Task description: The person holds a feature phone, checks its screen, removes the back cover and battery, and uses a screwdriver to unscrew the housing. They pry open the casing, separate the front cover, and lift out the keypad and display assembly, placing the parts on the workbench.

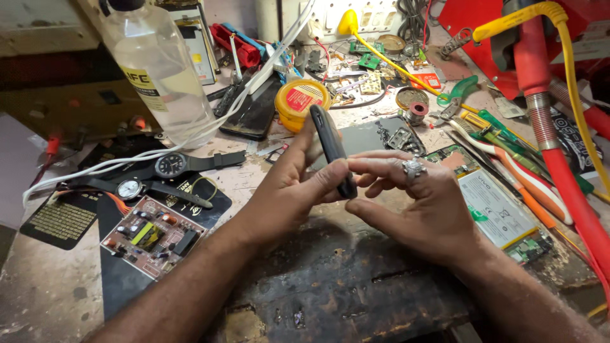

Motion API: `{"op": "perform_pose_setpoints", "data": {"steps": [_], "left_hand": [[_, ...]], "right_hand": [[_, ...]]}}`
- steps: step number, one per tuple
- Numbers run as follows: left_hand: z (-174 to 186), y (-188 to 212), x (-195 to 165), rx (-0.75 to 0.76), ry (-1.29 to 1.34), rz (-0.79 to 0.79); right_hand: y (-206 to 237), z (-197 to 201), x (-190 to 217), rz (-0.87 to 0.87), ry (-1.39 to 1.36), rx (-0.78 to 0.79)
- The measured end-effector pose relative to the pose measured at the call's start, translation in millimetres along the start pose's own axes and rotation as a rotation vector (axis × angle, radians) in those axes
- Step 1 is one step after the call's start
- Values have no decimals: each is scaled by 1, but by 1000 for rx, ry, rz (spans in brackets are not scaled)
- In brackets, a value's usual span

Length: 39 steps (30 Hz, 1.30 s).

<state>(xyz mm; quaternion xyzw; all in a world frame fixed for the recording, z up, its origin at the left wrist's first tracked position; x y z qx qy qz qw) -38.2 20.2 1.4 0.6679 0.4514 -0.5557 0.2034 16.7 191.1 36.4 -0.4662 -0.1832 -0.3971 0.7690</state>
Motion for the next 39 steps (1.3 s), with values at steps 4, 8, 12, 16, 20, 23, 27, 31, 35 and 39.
{"op": "perform_pose_setpoints", "data": {"steps": [4, 8, 12, 16, 20, 23, 27, 31, 35, 39], "left_hand": [[7, 0, 1, -72, -24, 47], [7, -1, -4, -65, -109, -55], [9, 1, -10, -231, -329, -145], [3, 6, -15, -303, -505, -227], [-2, 6, -21, -214, -388, -222], [-8, 9, -24, -172, -473, -197], [-14, 11, -27, -182, -570, -168], [-16, 13, -31, -155, -639, -260], [-14, 12, -27, -204, -714, -312], [-6, 6, -20, -312, -654, -219]], "right_hand": [[0, 1, -1, -18, -25, 22], [2, 3, -1, -37, -56, 32], [3, 1, -2, -87, -112, 65], [2, -8, -16, -408, -389, 138], [0, -13, -28, -573, -610, 182], [2, -13, -34, -622, -633, 205], [5, -10, -39, -652, -617, 181], [4, -8, -39, -630, -627, 158], [2, -7, -39, -590, -558, 96], [1, -8, -33, -513, -495, 115]]}}
Point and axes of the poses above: each hand's wrist, its own y-axis away from the middle knuckle, its own z-axis out of the back of the hand, x = y × z, the point moved 4 cm from there along -y, towards the middle knuckle, and after that the axes turned 5 degrees about -x, right-handed, at the moved point
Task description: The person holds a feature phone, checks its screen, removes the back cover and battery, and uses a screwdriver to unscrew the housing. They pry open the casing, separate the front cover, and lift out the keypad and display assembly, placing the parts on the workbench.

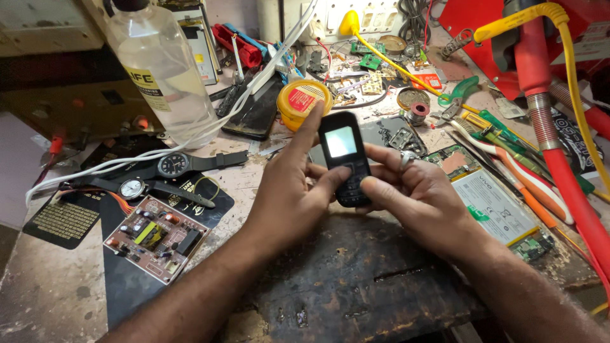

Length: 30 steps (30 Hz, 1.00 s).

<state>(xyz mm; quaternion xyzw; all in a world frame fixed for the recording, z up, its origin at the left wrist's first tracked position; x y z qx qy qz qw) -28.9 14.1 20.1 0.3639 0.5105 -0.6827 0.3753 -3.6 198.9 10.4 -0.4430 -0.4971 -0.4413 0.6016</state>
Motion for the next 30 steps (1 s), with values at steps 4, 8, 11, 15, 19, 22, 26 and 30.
{"op": "perform_pose_setpoints", "data": {"steps": [4, 8, 11, 15, 19, 22, 26, 30], "left_hand": [[-1, -2, 11, 94, 257, 309], [-1, -2, 8, 217, 399, 365], [2, -2, 9, 233, 391, 405], [3, -3, 7, 271, 504, 338], [2, -4, 8, 284, 573, 267], [2, -1, 15, 318, 465, 356], [3, 0, 7, 358, 348, 163], [4, 1, -1, 348, 359, 233]], "right_hand": [[6, -3, 7, 87, -42, 141], [10, -2, 7, 113, -33, 151], [13, 0, 7, 137, 40, 115], [16, -1, 15, 291, 334, 20], [21, -4, 29, 506, 580, -107], [25, -7, 35, 564, 622, -146], [29, -13, 39, 650, 686, -178], [34, -17, 41, 729, 765, -212]]}}
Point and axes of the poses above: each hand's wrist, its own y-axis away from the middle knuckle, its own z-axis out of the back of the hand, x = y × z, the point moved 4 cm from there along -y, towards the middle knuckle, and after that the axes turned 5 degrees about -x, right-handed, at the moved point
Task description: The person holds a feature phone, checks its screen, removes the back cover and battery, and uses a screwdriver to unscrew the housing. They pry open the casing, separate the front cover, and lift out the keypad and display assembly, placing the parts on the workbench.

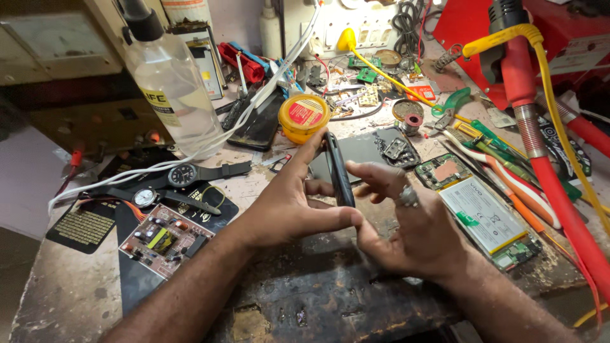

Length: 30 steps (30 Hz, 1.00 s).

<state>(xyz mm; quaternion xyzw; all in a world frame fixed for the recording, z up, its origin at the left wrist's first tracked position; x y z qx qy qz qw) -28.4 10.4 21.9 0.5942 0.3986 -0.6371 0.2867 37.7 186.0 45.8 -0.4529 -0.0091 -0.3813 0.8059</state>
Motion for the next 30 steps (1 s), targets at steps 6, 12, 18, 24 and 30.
{"op": "perform_pose_setpoints", "data": {"steps": [6, 12, 18, 24, 30], "left_hand": [[-12, 3, -16, -70, -89, -49], [-16, 6, -20, -181, -164, -69], [-17, 5, -13, -154, -188, -47], [-19, 5, 2, 4, -10, 90], [-19, 4, 4, 19, 17, 107]], "right_hand": [[4, -6, 4, 150, 80, 33], [7, -12, 7, 172, 113, -10], [6, -13, 7, 163, -25, 1], [7, -8, 6, 128, 3, 4], [6, -8, 5, 114, 19, 28]]}}
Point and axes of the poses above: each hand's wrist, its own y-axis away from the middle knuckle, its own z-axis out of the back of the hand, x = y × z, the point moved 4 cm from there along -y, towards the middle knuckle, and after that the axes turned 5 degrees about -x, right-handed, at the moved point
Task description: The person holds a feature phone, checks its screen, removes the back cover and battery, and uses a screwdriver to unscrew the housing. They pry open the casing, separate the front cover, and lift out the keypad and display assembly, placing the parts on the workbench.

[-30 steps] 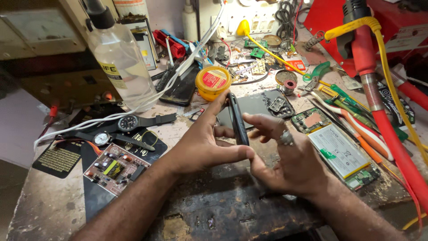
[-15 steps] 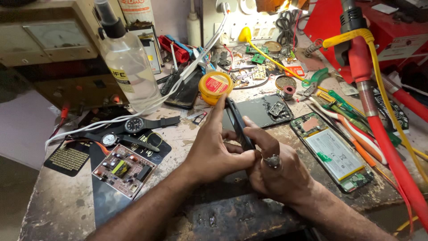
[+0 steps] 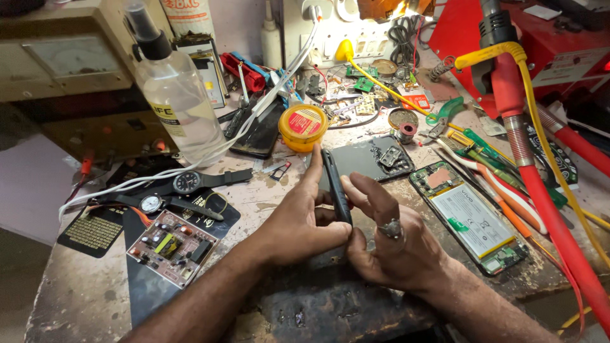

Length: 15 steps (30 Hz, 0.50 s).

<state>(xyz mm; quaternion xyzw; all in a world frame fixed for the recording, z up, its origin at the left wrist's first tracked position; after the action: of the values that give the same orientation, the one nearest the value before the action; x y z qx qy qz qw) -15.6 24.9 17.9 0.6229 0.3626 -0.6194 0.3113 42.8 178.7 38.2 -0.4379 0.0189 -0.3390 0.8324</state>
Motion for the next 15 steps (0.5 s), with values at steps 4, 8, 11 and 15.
{"op": "perform_pose_setpoints", "data": {"steps": [4, 8, 11, 15], "left_hand": [[0, 0, -2, -25, -84, -82], [-6, -1, -2, -72, -61, -137], [-6, -1, -1, -47, -10, -53], [-5, 0, -3, -10, -10, 0]], "right_hand": [[1, -1, 1, 34, 19, -10], [2, -4, 0, -4, 39, -1], [2, -2, 0, -3, 35, -19], [2, -1, 2, 32, 31, -15]]}}
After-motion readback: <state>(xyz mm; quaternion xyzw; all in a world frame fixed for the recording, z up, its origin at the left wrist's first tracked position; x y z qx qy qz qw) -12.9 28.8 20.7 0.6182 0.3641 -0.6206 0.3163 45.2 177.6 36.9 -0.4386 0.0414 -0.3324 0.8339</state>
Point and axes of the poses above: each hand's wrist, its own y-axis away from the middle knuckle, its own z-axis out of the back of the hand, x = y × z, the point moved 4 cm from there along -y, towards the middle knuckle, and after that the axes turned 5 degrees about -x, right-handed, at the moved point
